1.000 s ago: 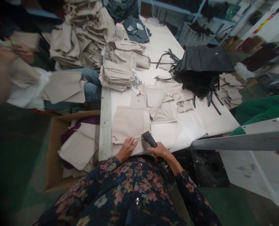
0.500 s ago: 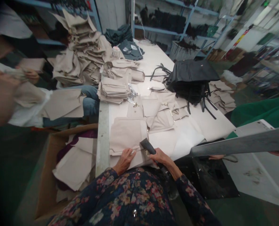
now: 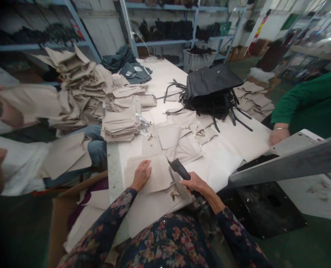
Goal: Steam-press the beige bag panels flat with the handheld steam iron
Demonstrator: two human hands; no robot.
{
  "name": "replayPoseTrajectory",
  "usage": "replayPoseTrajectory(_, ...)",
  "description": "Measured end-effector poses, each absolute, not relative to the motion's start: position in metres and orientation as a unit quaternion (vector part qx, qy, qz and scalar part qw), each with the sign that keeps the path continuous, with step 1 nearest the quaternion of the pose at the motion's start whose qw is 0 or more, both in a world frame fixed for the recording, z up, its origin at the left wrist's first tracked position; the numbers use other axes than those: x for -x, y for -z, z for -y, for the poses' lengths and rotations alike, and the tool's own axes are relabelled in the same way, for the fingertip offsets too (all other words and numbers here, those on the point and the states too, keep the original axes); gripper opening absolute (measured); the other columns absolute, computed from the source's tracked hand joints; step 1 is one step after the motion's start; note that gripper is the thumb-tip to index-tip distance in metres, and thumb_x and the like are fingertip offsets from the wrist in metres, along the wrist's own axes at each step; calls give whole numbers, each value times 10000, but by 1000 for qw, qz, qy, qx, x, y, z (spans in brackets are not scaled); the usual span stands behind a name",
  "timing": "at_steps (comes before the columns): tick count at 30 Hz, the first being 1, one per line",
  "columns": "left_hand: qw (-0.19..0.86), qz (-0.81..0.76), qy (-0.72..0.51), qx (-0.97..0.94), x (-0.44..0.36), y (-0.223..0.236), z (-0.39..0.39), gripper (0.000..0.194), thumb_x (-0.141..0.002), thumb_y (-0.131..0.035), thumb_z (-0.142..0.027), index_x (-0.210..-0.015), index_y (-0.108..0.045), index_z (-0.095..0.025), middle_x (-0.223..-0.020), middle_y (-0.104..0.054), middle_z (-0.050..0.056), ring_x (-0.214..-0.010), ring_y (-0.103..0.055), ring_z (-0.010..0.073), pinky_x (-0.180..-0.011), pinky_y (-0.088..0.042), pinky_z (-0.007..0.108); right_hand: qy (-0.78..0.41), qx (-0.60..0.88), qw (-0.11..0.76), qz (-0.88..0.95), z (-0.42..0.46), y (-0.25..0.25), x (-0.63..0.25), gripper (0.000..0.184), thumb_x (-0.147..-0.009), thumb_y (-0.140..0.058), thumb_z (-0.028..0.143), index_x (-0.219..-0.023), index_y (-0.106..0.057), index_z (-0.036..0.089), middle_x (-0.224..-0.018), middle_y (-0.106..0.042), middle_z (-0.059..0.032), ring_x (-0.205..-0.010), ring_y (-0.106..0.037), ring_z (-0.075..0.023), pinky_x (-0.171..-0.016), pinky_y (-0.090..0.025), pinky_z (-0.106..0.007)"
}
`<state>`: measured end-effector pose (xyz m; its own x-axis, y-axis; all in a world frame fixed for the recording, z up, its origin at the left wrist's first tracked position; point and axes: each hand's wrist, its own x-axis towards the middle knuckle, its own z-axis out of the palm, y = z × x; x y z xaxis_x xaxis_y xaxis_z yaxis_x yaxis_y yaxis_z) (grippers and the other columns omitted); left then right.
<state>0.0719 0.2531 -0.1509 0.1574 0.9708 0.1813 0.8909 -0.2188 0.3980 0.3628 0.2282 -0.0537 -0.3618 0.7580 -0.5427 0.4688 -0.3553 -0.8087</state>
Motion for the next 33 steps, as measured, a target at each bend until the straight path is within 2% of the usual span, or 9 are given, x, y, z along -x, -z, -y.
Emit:
replayPoseTrajectory(3,120,-618,-139,-765,-64,148,-324,400,-815,-516,-166,-1213,-501,-126,-1260,-525,167,-1205,-467,272,-1000,-402,431,-619,548,115,550,-227,53,-360,224,-759,-627,317,-666,-489,166,-446,-519,29,-365,-467,-109,-352,-362,-197)
replayPoseTrajectory(9,180,-583,-38,-791,-49,156,-353,99,-779,-527,-166,-833,-609,-175,-795,-615,54,-802,-589,196,-778,-472,318,-632,538,118,545,-222,52,-361,207,-778,-621,310,-690,-497,170,-454,-515,37,-385,-466,-113,-359,-361,-195)
replayPoseTrajectory(11,186,-577,-32,-795,-45,154,-346,130,-821,-490,-185,-829,-620,-183,-836,-611,53,-801,-590,181,-750,-469,293,-637,524,117,553,-223,51,-358,213,-781,-624,322,-699,-497,172,-460,-515,39,-394,-467,-112,-367,-365,-192)
replayPoseTrajectory(16,186,-577,-63,-793,-51,152,-348,236,-813,-558,-249,-1037,-576,-176,-1174,-553,108,-1101,-518,227,-901,-447,343,-628,514,106,574,-227,49,-348,183,-768,-629,306,-732,-510,172,-472,-533,38,-398,-482,-115,-362,-355,-183)
replayPoseTrajectory(19,210,-574,-70,-788,-63,152,-355,174,-749,-602,-215,-912,-565,-167,-1025,-599,105,-1018,-547,243,-908,-436,378,-627,521,116,568,-224,48,-350,196,-769,-630,316,-732,-505,168,-481,-531,33,-405,-480,-114,-364,-356,-184)
replayPoseTrajectory(24,279,-566,-78,-772,-64,128,-346,110,-781,-473,-236,-800,-557,-168,-790,-616,43,-790,-572,209,-744,-461,334,-625,534,139,552,-216,43,-356,207,-772,-628,317,-721,-492,169,-491,-531,33,-416,-470,-108,-371,-348,-182)
replayPoseTrajectory(28,451,-520,-139,-712,-62,92,-322,287,-788,-453,-318,-915,-633,-135,-858,-663,22,-785,-602,192,-668,-465,273,-641,512,146,553,-213,38,-347,228,-781,-636,352,-757,-501,169,-477,-523,41,-404,-466,-106,-368,-343,-180)
replayPoseTrajectory(31,607,-495,-211,-584,-69,73,-299,358,-734,-553,-358,-961,-664,-105,-808,-669,30,-734,-606,201,-631,-462,272,-640,504,144,561,-212,37,-335,245,-778,-644,376,-778,-521,165,-488,-528,40,-408,-470,-107,-366,-344,-180)
replayPoseTrajectory(33,644,-482,-251,-539,-75,69,-284,343,-701,-610,-358,-927,-677,-108,-778,-660,26,-721,-595,192,-631,-457,265,-632,505,148,569,-213,36,-328,242,-773,-647,373,-768,-528,162,-495,-531,39,-415,-475,-107,-371,-350,-180)
